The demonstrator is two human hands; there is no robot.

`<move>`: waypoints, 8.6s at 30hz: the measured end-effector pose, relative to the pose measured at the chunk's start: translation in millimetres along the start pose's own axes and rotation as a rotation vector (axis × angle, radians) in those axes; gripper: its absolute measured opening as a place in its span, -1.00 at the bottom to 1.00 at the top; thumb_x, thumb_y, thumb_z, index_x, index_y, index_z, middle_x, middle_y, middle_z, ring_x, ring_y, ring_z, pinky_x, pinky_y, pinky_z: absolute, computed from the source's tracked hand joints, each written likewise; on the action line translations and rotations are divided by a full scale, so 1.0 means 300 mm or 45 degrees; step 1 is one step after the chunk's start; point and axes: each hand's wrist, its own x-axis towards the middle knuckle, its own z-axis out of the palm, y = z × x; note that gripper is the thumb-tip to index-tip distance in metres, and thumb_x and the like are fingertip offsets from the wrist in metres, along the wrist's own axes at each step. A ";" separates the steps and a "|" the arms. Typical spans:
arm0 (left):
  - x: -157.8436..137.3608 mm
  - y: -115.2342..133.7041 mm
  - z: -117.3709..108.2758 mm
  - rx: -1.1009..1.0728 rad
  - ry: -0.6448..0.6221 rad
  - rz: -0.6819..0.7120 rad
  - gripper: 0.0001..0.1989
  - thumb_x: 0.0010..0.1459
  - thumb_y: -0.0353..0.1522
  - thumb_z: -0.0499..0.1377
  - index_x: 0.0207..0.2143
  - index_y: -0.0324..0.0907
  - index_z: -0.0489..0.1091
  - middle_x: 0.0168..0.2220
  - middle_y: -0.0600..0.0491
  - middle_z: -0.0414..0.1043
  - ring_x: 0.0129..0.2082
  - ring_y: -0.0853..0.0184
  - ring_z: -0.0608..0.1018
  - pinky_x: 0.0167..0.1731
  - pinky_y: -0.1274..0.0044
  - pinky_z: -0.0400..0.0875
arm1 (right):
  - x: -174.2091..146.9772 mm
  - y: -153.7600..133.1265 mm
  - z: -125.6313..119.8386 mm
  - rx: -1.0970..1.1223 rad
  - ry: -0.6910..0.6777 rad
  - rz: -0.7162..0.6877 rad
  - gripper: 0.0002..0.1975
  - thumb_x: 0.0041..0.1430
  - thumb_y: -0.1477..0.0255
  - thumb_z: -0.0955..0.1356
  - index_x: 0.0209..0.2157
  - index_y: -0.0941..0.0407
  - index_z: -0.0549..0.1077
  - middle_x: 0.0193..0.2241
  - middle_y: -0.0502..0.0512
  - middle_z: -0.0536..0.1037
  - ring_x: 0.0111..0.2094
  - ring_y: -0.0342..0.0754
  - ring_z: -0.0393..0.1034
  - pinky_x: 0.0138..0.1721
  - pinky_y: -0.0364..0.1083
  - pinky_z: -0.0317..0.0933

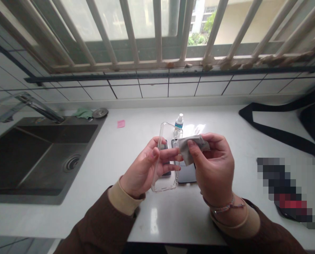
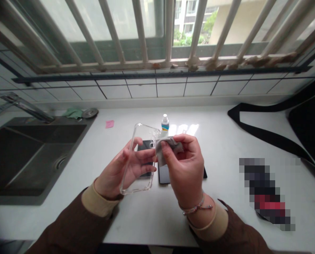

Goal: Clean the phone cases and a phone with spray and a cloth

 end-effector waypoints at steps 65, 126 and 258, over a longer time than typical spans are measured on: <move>0.015 -0.036 -0.029 0.268 0.209 0.055 -0.49 0.48 -0.01 0.07 0.28 -0.09 0.31 -0.31 0.00 0.58 -0.43 0.33 0.58 -0.42 0.54 0.47 | -0.026 0.010 0.015 -0.338 -0.779 -0.637 -0.65 0.38 0.68 0.34 -0.40 0.04 0.21 -0.17 0.03 0.70 -0.16 -0.01 0.56 -0.13 0.07 0.36; 0.016 -0.073 0.003 0.201 0.130 -0.053 -0.56 0.25 -0.04 0.40 -0.19 -0.24 0.47 -0.22 -0.01 0.46 -0.18 0.31 0.55 -0.15 0.51 0.49 | -0.019 -0.010 0.011 -0.497 -0.341 -0.557 -0.82 0.32 0.63 0.37 -0.19 0.04 0.44 -0.18 0.11 0.48 -0.11 0.05 0.47 -0.03 0.10 0.48; 0.020 0.026 0.001 -0.087 0.298 0.110 -0.59 0.36 0.00 0.25 -0.25 -0.18 0.42 0.02 -0.21 0.64 -0.14 0.20 0.70 -0.04 0.38 0.59 | 0.025 0.094 0.000 0.375 -0.347 0.570 -0.70 0.38 0.14 0.46 0.00 0.01 0.57 -0.16 0.05 0.61 -0.23 -0.07 0.49 -0.20 -0.07 0.39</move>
